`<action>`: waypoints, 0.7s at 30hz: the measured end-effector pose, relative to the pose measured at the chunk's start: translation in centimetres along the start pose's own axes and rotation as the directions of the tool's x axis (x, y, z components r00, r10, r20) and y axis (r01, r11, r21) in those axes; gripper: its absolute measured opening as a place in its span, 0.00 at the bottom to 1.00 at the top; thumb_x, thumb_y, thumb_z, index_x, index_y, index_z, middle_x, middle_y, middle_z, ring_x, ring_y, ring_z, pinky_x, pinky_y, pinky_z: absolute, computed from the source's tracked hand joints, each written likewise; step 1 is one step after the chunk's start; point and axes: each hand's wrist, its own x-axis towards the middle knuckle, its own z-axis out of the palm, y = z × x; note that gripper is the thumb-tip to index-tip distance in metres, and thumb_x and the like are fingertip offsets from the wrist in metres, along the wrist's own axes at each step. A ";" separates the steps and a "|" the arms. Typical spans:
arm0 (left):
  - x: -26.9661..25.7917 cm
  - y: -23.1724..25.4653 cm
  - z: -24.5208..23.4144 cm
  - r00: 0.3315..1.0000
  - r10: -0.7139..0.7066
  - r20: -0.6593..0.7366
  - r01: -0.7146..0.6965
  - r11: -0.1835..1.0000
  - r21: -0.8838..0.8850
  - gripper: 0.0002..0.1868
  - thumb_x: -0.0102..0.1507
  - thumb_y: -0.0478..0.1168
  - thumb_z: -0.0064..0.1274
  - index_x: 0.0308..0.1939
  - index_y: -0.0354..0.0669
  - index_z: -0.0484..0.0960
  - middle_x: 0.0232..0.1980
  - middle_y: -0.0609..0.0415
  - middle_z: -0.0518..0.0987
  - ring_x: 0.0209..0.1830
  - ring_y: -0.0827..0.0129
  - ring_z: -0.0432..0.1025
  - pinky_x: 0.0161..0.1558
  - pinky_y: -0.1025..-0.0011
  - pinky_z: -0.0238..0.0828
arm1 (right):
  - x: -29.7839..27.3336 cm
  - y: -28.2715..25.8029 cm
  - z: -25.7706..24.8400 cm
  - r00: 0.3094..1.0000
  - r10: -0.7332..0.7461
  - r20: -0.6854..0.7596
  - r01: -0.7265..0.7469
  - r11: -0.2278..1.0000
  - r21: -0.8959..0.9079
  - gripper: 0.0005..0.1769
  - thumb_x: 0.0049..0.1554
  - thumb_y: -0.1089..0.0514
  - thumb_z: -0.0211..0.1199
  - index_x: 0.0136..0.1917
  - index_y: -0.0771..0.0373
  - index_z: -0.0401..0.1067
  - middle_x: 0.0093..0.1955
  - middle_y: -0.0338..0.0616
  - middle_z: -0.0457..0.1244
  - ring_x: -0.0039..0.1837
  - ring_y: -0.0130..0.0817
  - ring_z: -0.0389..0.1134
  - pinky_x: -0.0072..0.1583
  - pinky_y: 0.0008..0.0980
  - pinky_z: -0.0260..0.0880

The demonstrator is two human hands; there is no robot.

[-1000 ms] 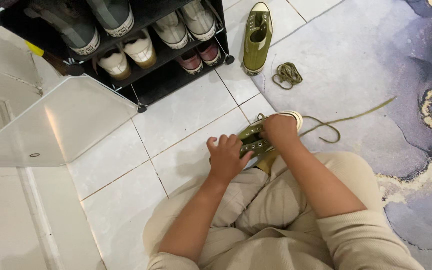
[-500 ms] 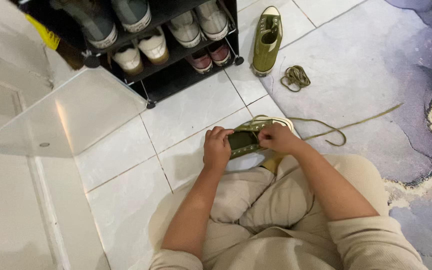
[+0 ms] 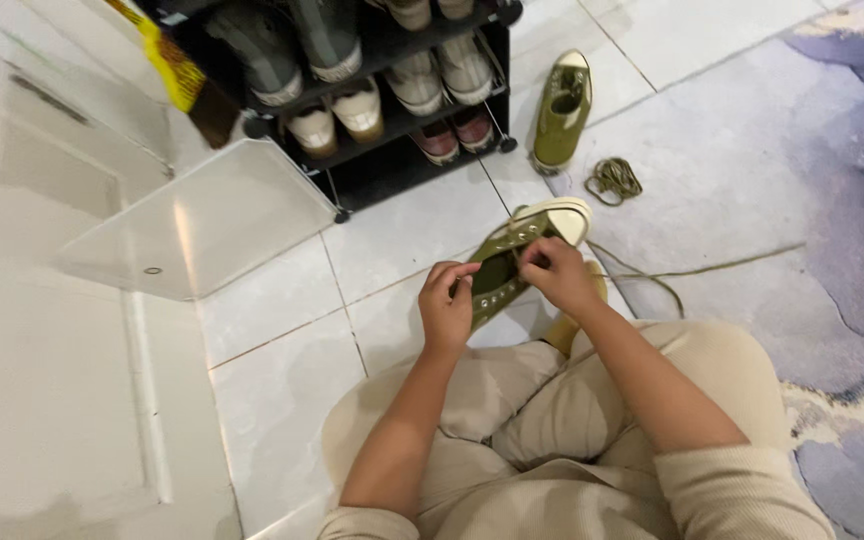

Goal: The person sits on the floor and removes the shoelaces from a pair of green canvas sneakers. They pull the laces out of the eyelets one at a time, coil the removed laces, and place them on the floor beside the shoes.

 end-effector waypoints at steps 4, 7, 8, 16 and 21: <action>-1.8 2.3 -1.4 0.986 0.141 -0.091 -0.145 0.988 -0.049 0.09 0.62 0.26 0.54 0.42 0.37 0.86 0.43 0.54 0.81 0.41 0.69 0.75 0.45 0.74 0.71 | -2.0 -4.4 -0.9 0.998 0.011 -0.055 -0.018 0.990 -0.141 0.13 0.51 0.54 0.70 0.48 0.61 0.75 0.36 0.40 0.63 0.39 0.33 0.64 0.42 0.33 0.65; -4.0 3.3 -3.2 0.975 0.103 -0.196 -0.122 0.989 -0.087 0.07 0.63 0.27 0.55 0.42 0.36 0.86 0.44 0.53 0.80 0.44 0.68 0.75 0.47 0.74 0.71 | -3.5 -8.6 -1.3 0.999 -0.028 -0.031 0.017 0.955 -0.295 0.13 0.52 0.51 0.72 0.48 0.58 0.79 0.38 0.42 0.64 0.39 0.34 0.65 0.43 0.34 0.65; -4.6 3.5 -4.2 0.968 0.117 -0.224 -0.137 0.988 -0.076 0.08 0.63 0.26 0.55 0.43 0.36 0.86 0.45 0.53 0.80 0.46 0.68 0.75 0.49 0.74 0.71 | -3.7 -9.9 -1.4 1.000 -0.022 -0.016 0.016 0.945 -0.326 0.12 0.53 0.50 0.71 0.47 0.57 0.81 0.39 0.42 0.64 0.39 0.34 0.65 0.44 0.35 0.65; -10.9 6.4 -13.9 0.916 -0.010 -0.401 -0.049 0.990 -0.136 0.09 0.63 0.26 0.53 0.44 0.34 0.86 0.46 0.54 0.80 0.45 0.70 0.73 0.49 0.76 0.70 | -4.8 -12.5 -2.8 0.560 -0.421 0.714 0.317 0.905 0.285 0.15 0.56 0.58 0.70 0.30 0.64 0.72 0.43 0.40 0.65 0.53 0.37 0.62 0.63 0.40 0.59; -16.0 9.0 -16.6 0.908 0.020 -0.418 -0.075 0.991 -0.116 0.09 0.64 0.27 0.52 0.45 0.34 0.86 0.46 0.54 0.80 0.46 0.71 0.73 0.49 0.77 0.69 | -6.1 -10.9 0.3 0.603 -0.379 0.702 -0.034 0.867 0.498 0.25 0.54 0.58 0.73 0.28 0.61 0.58 0.43 0.39 0.63 0.52 0.35 0.64 0.54 0.37 0.65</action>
